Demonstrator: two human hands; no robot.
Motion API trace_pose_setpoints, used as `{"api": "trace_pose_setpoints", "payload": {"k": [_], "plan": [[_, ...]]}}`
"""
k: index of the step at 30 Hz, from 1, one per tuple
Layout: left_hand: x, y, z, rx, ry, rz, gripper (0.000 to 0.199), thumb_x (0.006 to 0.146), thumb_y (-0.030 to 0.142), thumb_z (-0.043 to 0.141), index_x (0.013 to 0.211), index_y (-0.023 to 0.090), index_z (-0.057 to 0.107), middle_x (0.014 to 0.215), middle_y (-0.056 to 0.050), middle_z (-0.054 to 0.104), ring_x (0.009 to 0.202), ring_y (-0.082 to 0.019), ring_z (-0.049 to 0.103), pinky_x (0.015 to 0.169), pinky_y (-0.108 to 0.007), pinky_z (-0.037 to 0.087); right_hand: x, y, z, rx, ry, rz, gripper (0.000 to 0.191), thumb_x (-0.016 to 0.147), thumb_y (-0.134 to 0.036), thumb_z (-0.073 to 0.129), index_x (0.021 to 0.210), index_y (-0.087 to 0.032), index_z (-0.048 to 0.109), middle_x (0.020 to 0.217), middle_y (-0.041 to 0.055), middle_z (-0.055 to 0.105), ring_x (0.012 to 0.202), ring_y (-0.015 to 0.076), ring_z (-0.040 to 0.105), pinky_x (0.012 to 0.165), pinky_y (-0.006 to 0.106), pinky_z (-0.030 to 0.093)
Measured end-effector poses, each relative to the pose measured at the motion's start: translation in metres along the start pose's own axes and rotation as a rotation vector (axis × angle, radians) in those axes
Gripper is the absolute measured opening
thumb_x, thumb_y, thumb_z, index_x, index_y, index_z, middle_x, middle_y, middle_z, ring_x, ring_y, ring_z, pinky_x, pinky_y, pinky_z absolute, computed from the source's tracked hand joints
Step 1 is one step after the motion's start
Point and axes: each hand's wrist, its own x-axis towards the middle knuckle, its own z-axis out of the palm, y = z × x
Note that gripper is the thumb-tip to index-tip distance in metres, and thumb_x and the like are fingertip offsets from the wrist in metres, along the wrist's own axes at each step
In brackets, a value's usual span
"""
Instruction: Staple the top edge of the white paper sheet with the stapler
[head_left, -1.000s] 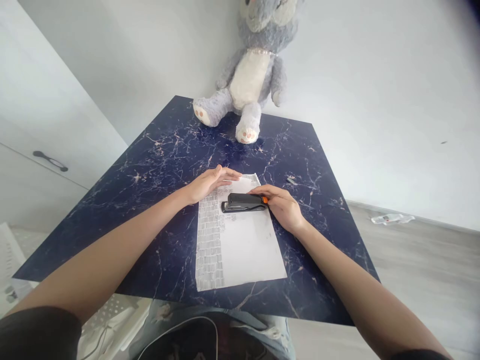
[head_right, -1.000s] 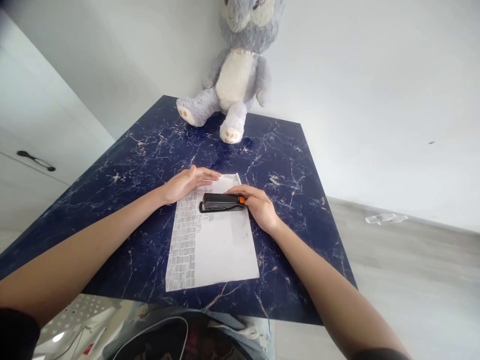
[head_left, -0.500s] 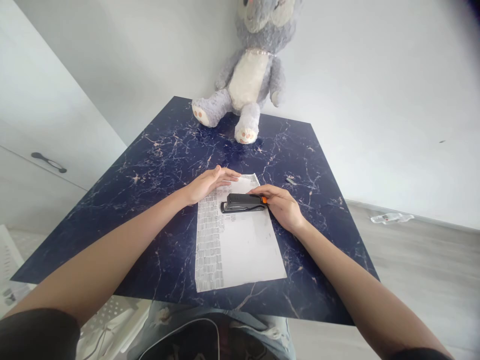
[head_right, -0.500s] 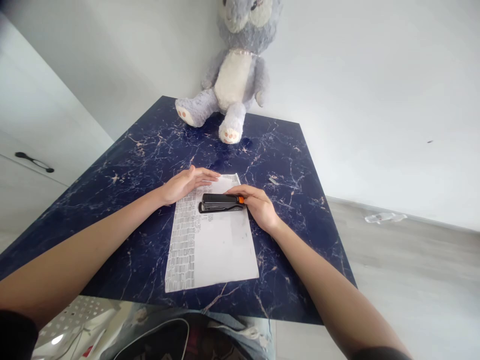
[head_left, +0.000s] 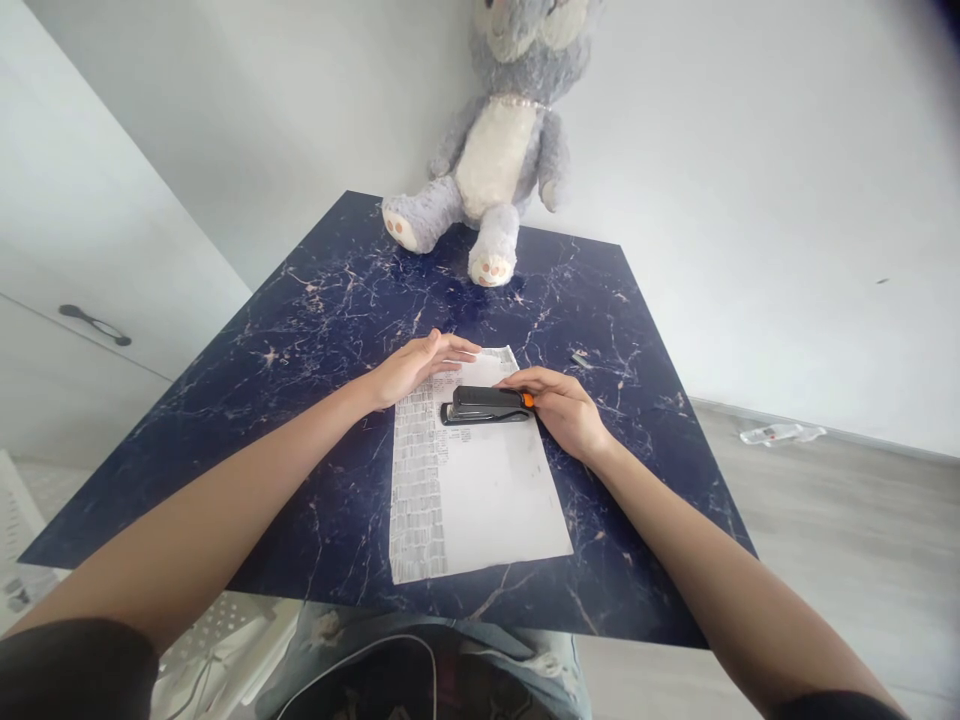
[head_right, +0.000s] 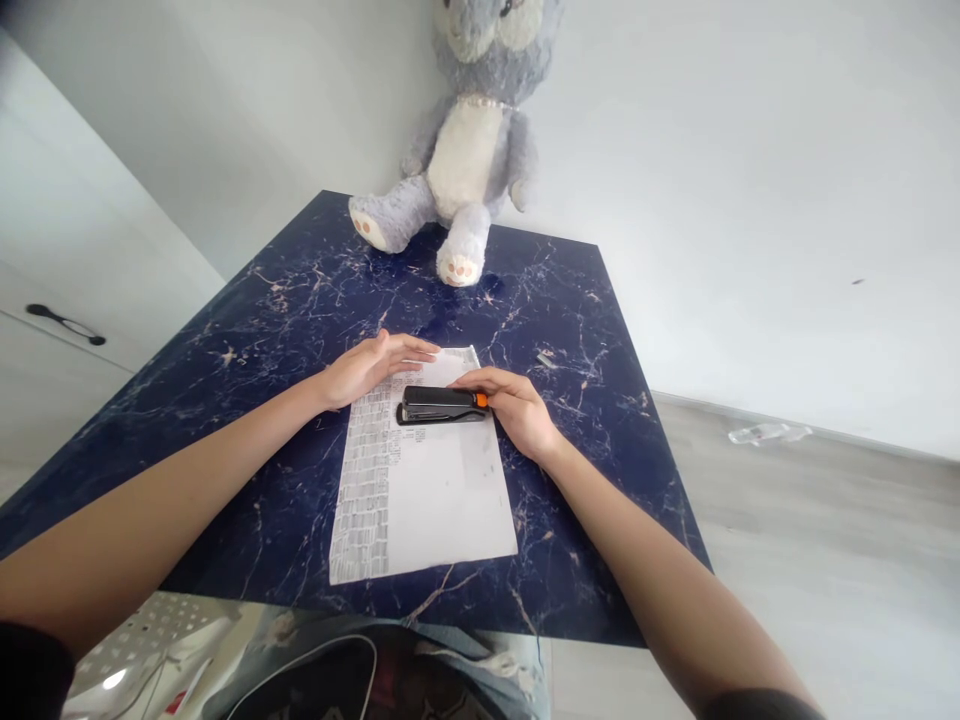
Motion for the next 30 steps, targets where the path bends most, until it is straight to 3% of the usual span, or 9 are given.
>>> {"api": "trace_pose_setpoints", "payload": {"k": [21,30], "plan": [[0.0000,-0.0023,-0.0007,0.011,-0.002,0.001,0.070,0.103,0.074,0.034,0.131,0.022,0.072,0.144,-0.015,0.064,0.136,-0.030,0.058,0.118,-0.047,0.040,-0.0010,-0.0018,-0.0032,0.048,-0.058,-0.036,0.034,0.085,-0.019,0.059,0.114,-0.024,0.076,0.121,0.0066,0.078,0.116,0.0268,0.072,0.113,0.053,0.051],[0.0007,-0.0007,-0.0002,-0.005,-0.001,-0.009,0.071,0.102,0.074,0.037,0.130,0.018,0.072,0.143,-0.016,0.065,0.135,-0.030,0.059,0.116,-0.045,0.042,0.0005,-0.0029,-0.0024,0.078,-0.079,-0.029,0.039,0.082,-0.014,0.058,0.113,-0.025,0.079,0.120,0.0049,0.078,0.115,0.0246,0.071,0.111,0.045,0.050]]}}
